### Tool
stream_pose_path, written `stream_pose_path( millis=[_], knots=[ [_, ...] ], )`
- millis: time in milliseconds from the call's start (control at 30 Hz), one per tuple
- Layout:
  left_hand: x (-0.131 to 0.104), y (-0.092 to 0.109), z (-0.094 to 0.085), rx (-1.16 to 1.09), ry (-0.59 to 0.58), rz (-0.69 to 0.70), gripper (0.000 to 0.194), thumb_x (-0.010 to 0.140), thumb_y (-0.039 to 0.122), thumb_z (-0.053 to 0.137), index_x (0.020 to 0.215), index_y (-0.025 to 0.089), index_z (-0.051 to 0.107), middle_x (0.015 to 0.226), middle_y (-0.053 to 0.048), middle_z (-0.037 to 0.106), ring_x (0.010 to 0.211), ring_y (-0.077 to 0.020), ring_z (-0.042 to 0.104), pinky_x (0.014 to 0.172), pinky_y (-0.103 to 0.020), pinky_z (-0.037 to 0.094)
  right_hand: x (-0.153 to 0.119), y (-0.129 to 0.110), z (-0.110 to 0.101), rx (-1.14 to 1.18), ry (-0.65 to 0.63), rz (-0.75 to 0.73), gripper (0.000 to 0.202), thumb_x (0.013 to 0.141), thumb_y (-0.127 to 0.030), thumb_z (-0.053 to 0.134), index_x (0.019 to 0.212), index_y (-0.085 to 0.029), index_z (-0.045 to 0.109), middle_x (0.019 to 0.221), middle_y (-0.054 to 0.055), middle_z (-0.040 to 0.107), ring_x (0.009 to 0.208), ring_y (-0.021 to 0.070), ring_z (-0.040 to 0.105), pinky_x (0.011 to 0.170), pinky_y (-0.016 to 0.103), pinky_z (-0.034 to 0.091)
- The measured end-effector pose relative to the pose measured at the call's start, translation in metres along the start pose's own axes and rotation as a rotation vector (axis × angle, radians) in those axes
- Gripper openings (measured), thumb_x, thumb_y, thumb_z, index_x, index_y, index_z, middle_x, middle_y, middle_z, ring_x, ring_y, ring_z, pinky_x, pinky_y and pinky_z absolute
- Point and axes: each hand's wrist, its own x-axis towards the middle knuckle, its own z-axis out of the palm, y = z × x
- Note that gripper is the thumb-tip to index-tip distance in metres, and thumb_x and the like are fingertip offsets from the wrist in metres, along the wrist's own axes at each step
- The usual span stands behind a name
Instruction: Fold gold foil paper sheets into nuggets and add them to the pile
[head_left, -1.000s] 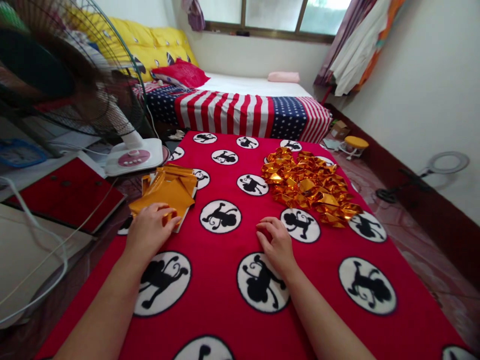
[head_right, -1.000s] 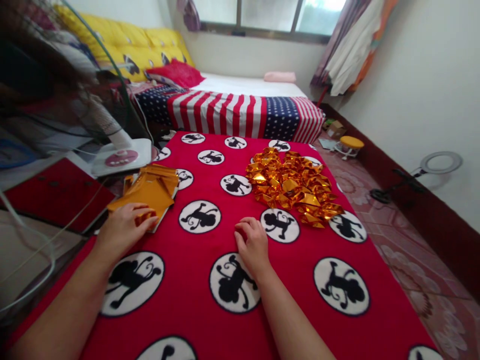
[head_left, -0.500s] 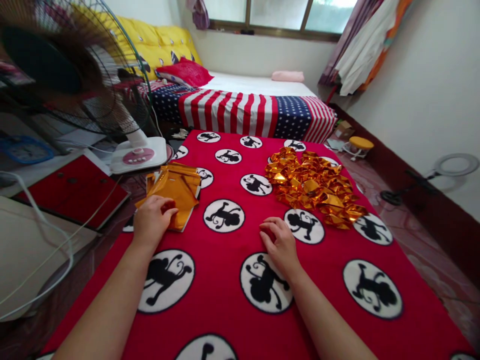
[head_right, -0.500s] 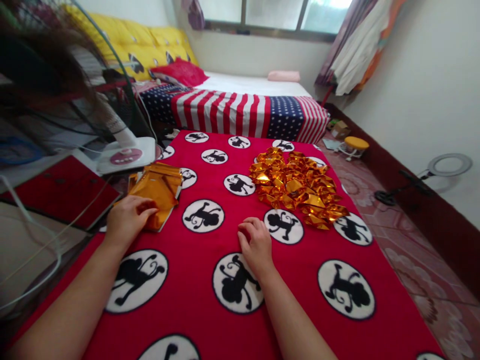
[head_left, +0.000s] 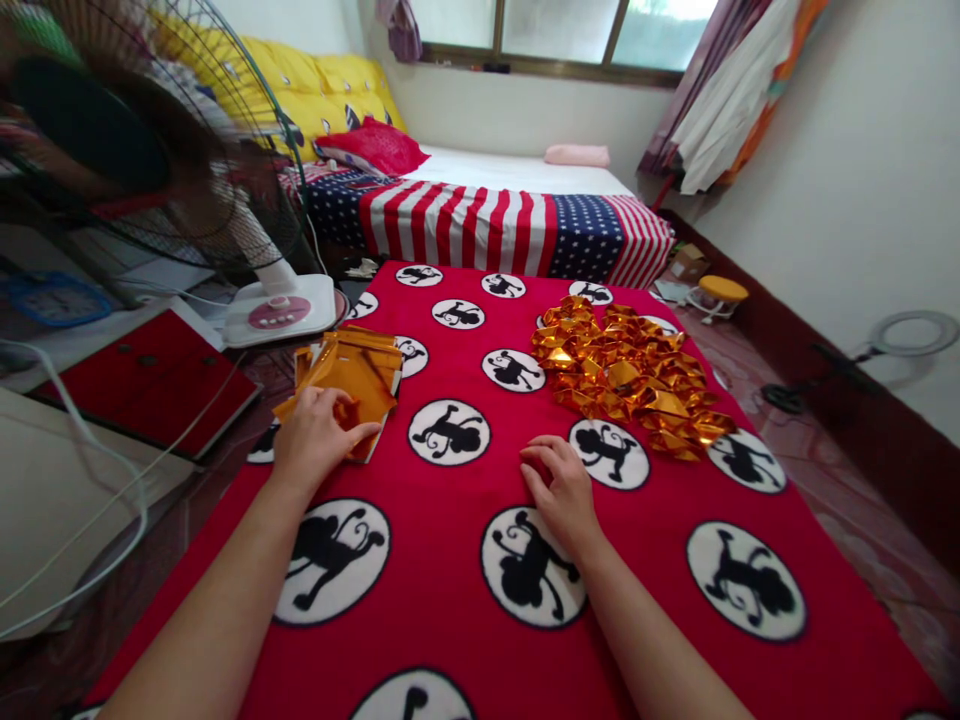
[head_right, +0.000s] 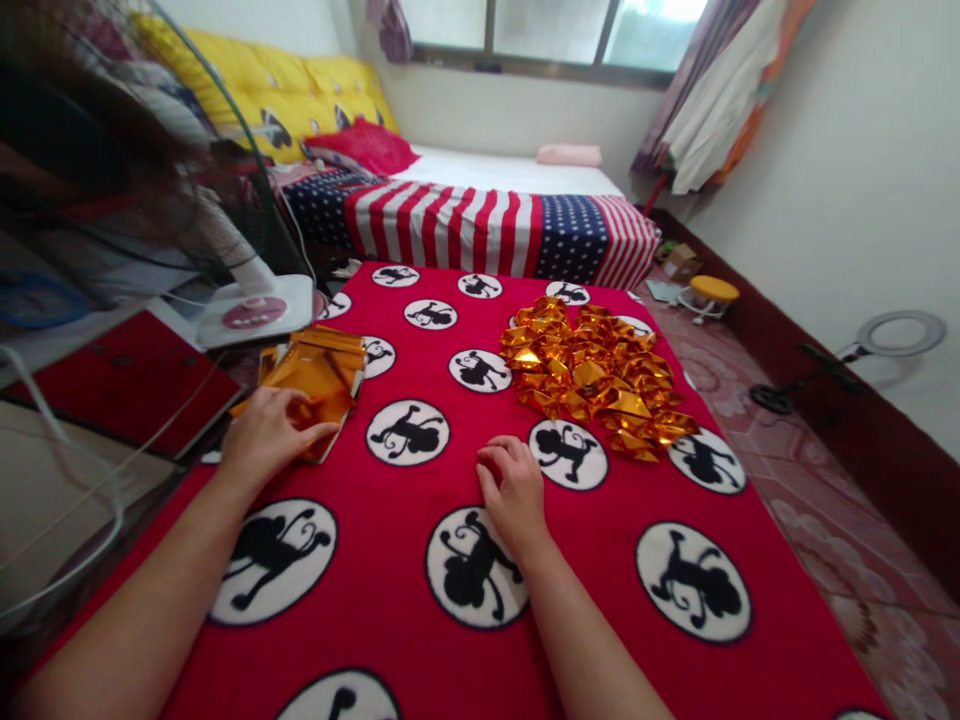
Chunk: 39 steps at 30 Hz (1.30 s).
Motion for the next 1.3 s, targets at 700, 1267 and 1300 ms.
stream_pose_path(
  millis=[700,1267,1300],
  knots=[
    [0.025,0.009,0.0,0.036,0.011,0.086,0.069,0.077,0.05,0.067,0.135,0.018,0.049,0.134,-0.016,0.049,0.116,-0.0323,0.054,0.092,-0.037,0.045,0.001,-0.001,0.0,0.012,-0.01,0.015,0.012,0.087,-0.016,0.058,0.091,-0.022,0.066,0.1,0.007,0.062,0.097,0.0229,0.058,0.088,0.039,0.045],
    [0.02,0.019,-0.047,-0.241,0.198,-0.111,0.037,0.079,0.048,0.063,0.093,0.015,0.075,0.082,-0.011,0.073,0.073,-0.0243,0.063,0.065,-0.032,0.042,0.002,-0.002,-0.001,0.031,0.008,0.027,0.011,0.086,-0.017,0.059,0.089,-0.022,0.068,0.099,0.007,0.064,0.095,0.0226,0.059,0.087,0.037,0.046],
    [0.017,0.025,-0.048,-0.404,0.174,-0.134,0.036,0.077,0.047,0.066,0.091,0.015,0.075,0.081,-0.009,0.073,0.07,-0.0221,0.064,0.063,-0.029,0.043,0.003,-0.003,-0.001,0.033,0.011,0.029,0.01,0.086,-0.018,0.059,0.088,-0.021,0.068,0.098,0.007,0.064,0.095,0.0225,0.059,0.087,0.037,0.045]
  ],
)
